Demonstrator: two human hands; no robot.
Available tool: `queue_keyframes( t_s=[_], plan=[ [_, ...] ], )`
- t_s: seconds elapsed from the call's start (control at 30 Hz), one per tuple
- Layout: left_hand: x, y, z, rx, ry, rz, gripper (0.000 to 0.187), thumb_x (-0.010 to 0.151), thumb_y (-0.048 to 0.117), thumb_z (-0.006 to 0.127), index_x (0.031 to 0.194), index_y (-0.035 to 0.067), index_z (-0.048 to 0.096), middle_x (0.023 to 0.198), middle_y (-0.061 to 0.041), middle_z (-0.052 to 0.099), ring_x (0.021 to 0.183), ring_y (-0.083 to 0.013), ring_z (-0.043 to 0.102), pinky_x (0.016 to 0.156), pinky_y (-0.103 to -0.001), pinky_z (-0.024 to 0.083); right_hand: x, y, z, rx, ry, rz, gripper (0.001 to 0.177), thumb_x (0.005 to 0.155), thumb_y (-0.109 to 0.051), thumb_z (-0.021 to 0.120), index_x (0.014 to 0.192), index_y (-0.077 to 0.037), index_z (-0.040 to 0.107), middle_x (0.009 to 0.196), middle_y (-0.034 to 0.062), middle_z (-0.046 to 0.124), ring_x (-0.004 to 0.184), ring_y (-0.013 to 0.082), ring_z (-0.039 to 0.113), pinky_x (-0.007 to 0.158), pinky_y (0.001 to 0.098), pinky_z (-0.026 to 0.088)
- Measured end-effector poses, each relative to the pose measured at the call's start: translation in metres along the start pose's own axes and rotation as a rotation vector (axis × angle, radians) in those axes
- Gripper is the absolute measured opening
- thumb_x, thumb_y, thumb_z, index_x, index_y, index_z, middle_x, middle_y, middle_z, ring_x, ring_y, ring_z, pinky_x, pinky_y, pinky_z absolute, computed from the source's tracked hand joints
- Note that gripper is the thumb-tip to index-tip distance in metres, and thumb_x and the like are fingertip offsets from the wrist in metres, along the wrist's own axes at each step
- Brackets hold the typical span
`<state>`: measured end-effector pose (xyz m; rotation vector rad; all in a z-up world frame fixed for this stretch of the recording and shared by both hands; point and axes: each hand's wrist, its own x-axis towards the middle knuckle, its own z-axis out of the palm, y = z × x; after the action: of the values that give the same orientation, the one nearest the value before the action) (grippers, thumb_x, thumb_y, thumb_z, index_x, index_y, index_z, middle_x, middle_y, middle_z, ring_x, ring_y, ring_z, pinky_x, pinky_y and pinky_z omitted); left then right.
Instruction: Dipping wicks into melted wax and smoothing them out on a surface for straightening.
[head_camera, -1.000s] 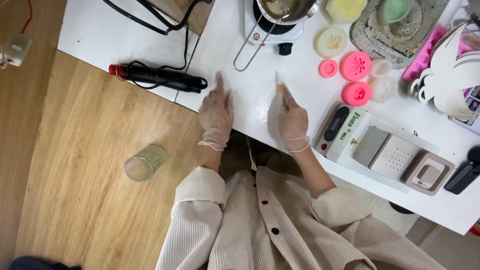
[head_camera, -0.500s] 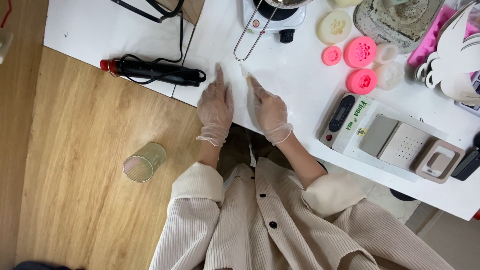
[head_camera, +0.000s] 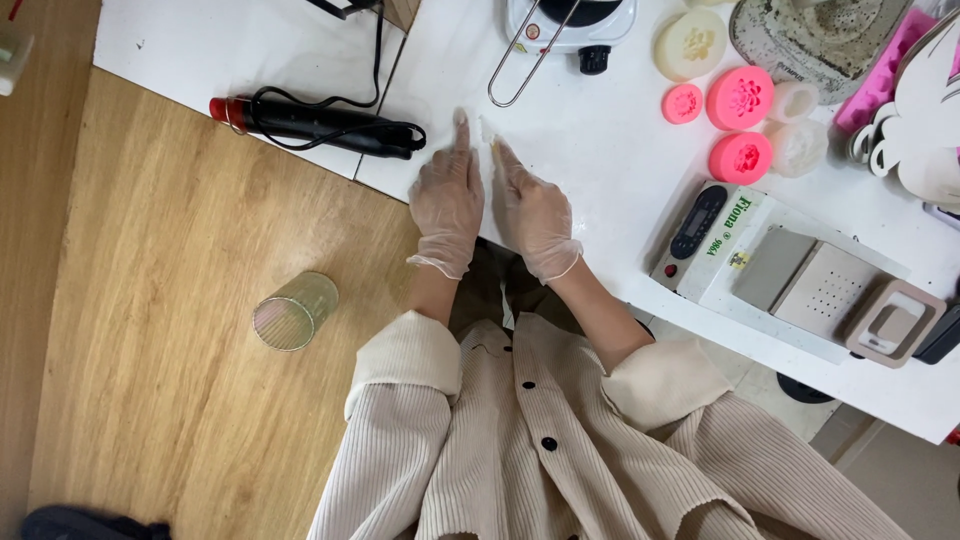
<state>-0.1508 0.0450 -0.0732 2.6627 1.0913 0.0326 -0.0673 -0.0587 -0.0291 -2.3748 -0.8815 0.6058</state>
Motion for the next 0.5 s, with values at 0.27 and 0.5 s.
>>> queue_keyframes(
  t_s=[0.27, 0.5],
  plan=[
    [0.004, -0.004, 0.005, -0.104, -0.076, -0.025, 0.062, 0.108, 0.042, 0.045, 0.163, 0.029, 0.019, 0.107, -0.006, 0.067, 0.095, -0.0244, 0.066, 0.087, -0.044, 0.054, 0.002, 0.007, 0.033, 0.092, 0.008, 0.101, 0.03, 0.102, -0.015, 0.061, 0.129, -0.006, 0.07, 0.087, 0.0249, 0.075, 0.067, 0.0285, 0.074, 0.069, 0.0398, 0.059],
    [-0.023, 0.009, -0.039, -0.406, -0.04, -0.034, 0.054, 0.108, 0.03, 0.045, 0.16, 0.022, 0.037, 0.1, -0.008, 0.065, 0.088, -0.0242, 0.062, 0.087, -0.04, 0.051, -0.02, -0.031, -0.028, 0.318, -0.057, 0.158, 0.048, 0.098, -0.009, 0.054, 0.145, -0.02, 0.06, 0.094, 0.0234, 0.076, 0.064, 0.0253, 0.071, 0.068, 0.038, 0.058]
  ],
)
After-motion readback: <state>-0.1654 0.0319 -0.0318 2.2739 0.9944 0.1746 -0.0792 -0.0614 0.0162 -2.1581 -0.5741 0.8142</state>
